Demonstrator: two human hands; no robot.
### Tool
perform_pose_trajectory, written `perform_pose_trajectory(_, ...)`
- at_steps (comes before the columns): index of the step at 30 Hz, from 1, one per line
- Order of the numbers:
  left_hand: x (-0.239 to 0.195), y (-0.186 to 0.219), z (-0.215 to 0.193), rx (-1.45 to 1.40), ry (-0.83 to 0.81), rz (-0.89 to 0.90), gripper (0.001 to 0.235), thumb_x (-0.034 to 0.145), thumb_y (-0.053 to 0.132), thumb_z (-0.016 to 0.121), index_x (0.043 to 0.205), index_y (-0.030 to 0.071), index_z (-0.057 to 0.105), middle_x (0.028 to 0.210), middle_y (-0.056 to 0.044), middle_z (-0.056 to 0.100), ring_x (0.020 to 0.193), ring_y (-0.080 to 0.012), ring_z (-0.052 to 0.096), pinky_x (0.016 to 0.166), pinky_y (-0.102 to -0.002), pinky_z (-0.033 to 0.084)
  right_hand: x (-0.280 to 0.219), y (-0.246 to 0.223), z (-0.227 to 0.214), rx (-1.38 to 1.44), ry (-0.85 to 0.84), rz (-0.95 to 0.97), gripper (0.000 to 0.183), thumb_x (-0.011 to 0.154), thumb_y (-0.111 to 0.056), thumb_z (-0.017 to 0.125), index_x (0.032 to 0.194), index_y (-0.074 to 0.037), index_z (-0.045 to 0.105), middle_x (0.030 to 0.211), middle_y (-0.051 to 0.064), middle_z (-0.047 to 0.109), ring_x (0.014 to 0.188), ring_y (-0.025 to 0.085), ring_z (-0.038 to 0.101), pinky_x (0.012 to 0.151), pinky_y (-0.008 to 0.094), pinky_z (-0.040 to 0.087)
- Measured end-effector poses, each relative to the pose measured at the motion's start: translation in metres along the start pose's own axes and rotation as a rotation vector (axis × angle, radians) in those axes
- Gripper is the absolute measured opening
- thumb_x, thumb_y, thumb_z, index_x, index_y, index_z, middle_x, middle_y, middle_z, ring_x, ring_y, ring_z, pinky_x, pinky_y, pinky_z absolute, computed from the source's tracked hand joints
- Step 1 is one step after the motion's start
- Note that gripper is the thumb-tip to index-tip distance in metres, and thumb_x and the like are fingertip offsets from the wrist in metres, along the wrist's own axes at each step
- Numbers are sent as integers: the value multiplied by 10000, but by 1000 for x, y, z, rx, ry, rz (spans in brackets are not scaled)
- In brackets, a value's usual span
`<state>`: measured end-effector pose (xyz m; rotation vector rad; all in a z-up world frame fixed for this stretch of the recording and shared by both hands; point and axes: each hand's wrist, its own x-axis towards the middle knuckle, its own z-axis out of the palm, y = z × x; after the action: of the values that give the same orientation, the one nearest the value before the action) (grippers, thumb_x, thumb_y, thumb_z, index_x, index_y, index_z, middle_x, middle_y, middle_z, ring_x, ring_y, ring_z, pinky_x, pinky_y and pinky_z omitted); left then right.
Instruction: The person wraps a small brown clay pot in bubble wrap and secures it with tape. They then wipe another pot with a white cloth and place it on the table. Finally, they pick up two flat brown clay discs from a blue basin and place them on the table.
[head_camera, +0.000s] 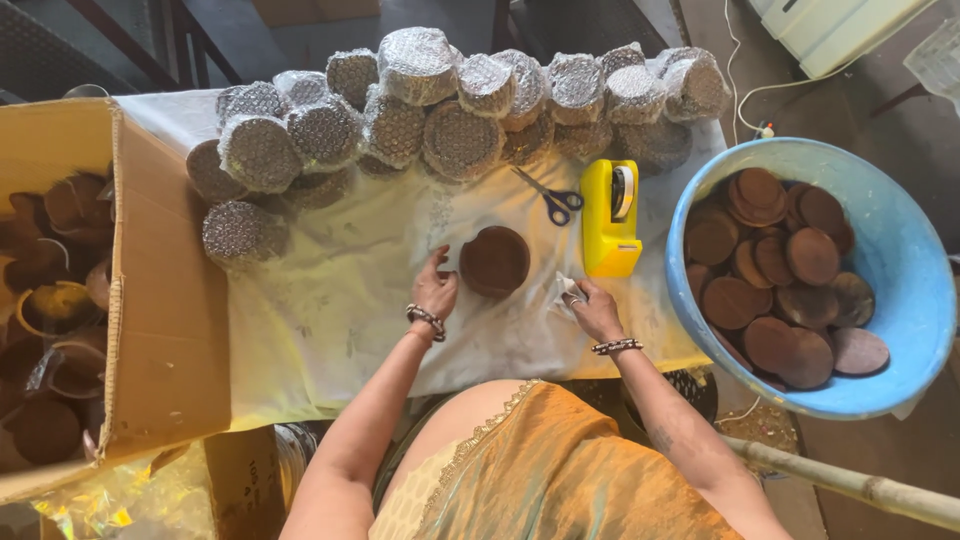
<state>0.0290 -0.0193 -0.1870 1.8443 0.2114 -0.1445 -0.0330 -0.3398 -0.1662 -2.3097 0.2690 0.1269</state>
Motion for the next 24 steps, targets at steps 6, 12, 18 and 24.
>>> perform_pose_trajectory(6, -50, 3, -32, 703, 135, 286, 574, 932, 349, 650, 1480, 247, 510, 1503, -85, 536, 1436, -326, 477, 1181, -570, 345, -2, -7, -6, 31, -54, 48, 311, 883, -285, 710, 1100, -63, 713, 971, 163, 760, 899, 311, 733, 817, 387, 547)
perform_pose_trajectory(12, -88, -31, -40, 1102, -59, 205, 700, 963, 537, 488, 1590, 271, 325, 1690, -143, 155, 1564, -345, 81, 1194, -673, 76, -2, -7, -9, 48, -66, -10, 307, 874, -275, 701, 1095, -62, 708, 969, 147, 757, 892, 298, 729, 803, 379, 541)
perform_pose_trajectory(18, -110, -23, -40, 1117, -39, 163, 679, 963, 526, 461, 1579, 283, 312, 1685, -134, 144, 1559, -323, 79, 1191, -653, 20, -1, 6, -4, 24, -36, -130, 301, 885, -282, 711, 1080, -53, 714, 973, 162, 755, 906, 308, 726, 799, 386, 542)
perform_pose_trajectory(24, -129, -28, -40, 1083, -5, 150, 688, 955, 528, 452, 1587, 299, 307, 1684, -125, 163, 1558, -311, 94, 1205, -631, 14, -8, 0, -9, 43, -88, -129, 257, 905, -277, 688, 1034, -56, 705, 900, 165, 745, 825, 310, 730, 761, 393, 548)
